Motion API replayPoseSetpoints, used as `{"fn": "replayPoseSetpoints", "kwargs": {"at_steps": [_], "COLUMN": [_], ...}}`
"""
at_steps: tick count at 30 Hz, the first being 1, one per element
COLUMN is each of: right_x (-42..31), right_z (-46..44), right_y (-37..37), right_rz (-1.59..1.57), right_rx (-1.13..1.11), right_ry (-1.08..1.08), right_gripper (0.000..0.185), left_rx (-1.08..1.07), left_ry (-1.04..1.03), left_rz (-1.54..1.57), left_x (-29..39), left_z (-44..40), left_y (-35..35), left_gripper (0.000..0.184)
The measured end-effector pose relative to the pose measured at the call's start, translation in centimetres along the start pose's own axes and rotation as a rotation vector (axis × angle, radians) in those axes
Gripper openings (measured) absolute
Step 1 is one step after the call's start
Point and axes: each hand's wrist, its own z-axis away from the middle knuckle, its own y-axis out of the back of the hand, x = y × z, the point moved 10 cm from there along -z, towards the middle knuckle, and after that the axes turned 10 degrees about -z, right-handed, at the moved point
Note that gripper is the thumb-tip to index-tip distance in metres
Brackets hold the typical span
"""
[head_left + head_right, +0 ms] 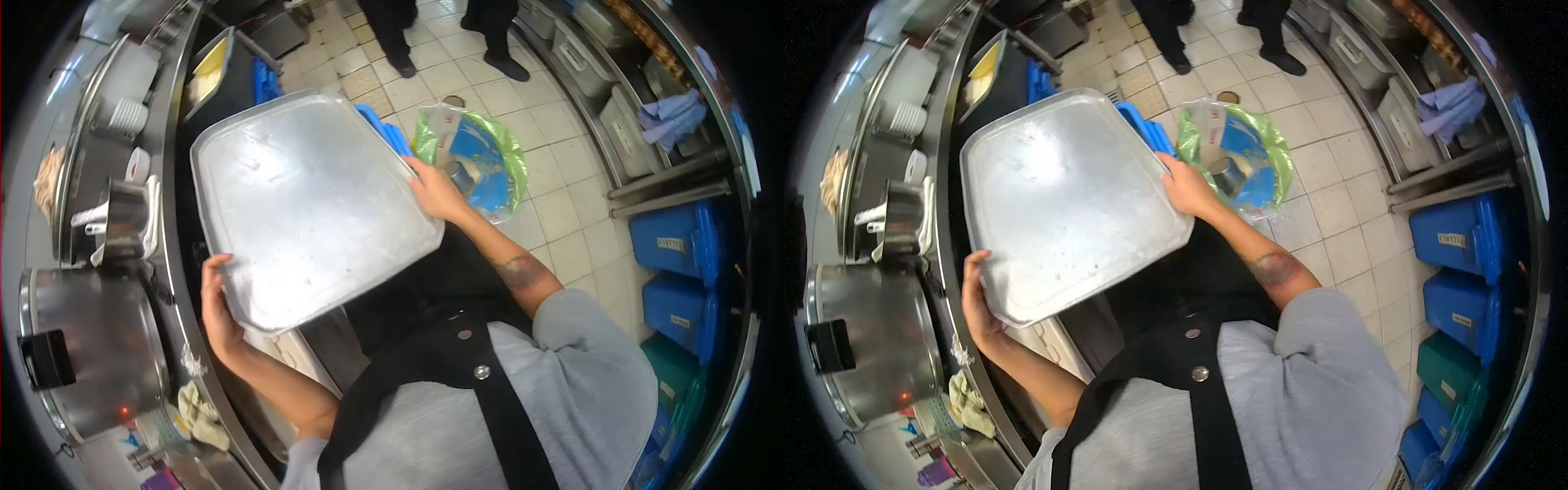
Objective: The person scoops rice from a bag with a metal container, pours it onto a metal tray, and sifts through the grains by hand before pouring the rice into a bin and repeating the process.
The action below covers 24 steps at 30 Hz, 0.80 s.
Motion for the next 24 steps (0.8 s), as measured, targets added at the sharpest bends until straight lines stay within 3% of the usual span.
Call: {"fn": "replayPoseSetpoints", "kwargs": {"at_steps": [2, 5, 8, 10, 11, 13, 14, 17, 20, 21, 24], "right_x": [1.0, 4.1, 5.2, 8.6, 10.9, 17.1, 20.2, 26.8, 35.6, 37.4, 41.4], "right_z": [-1.3, -3.2, -3.6, -4.3, -4.7, -6.6, -7.5, -8.5, -7.4, -6.8, -5.6], "right_y": [1.4, 1.5, 3.2, 6.2, 7.7, 8.1, 8.1, 4.0, -1.0, -2.1, -4.4], "right_rz": [0.04, 0.026, -0.199, -0.103, -0.053, 0.354, 0.557, 0.908, 1.254, 1.361, 1.612], "right_rx": [0.066, 0.116, 0.06, 0.229, 0.31, 0.219, 0.169, -0.106, -0.546, -0.569, -0.654], "right_ry": [-0.019, 0.063, -0.069, -0.006, 0.026, -0.06, -0.1, 0.053, -0.001, 0.039, 0.108], "right_gripper": [0.039, 0.038, 0.035, 0.031, 0.03, 0.031, 0.032, 0.031, 0.049, 0.049, 0.049], "left_rx": [-0.024, 0.126, 0.2, 0.169, 0.183, 0.215, 0.257, 0.379, 0.414, 0.401, 0.342], "left_ry": [0.086, 0.11, 0.091, 0.002, 0.061, 0.179, 0.145, -0.038, -0.09, 0.081, 0.064], "left_rz": [-0.049, -0.34, -0.39, -0.536, -0.567, -0.628, -0.708, -0.953, -1.016, -0.897, -0.85], "left_x": [-6.8, -14.7, -21.8, -23.6, -24.4, -24.7, -24.1, -22.0, -21.5, -22.7, -23.8], "left_z": [-3.1, -6.0, -6.9, -6.6, -6.1, -5.3, -5.2, -5.1, -5.2, -5.2, -5.5], "left_y": [0.3, 0.0, -0.5, -1.3, -1.5, -2.1, -2.2, -3.0, -3.3, -2.6, -2.5], "left_gripper": [0.029, 0.035, 0.036, 0.034, 0.034, 0.033, 0.033, 0.031, 0.029, 0.029, 0.029]}}
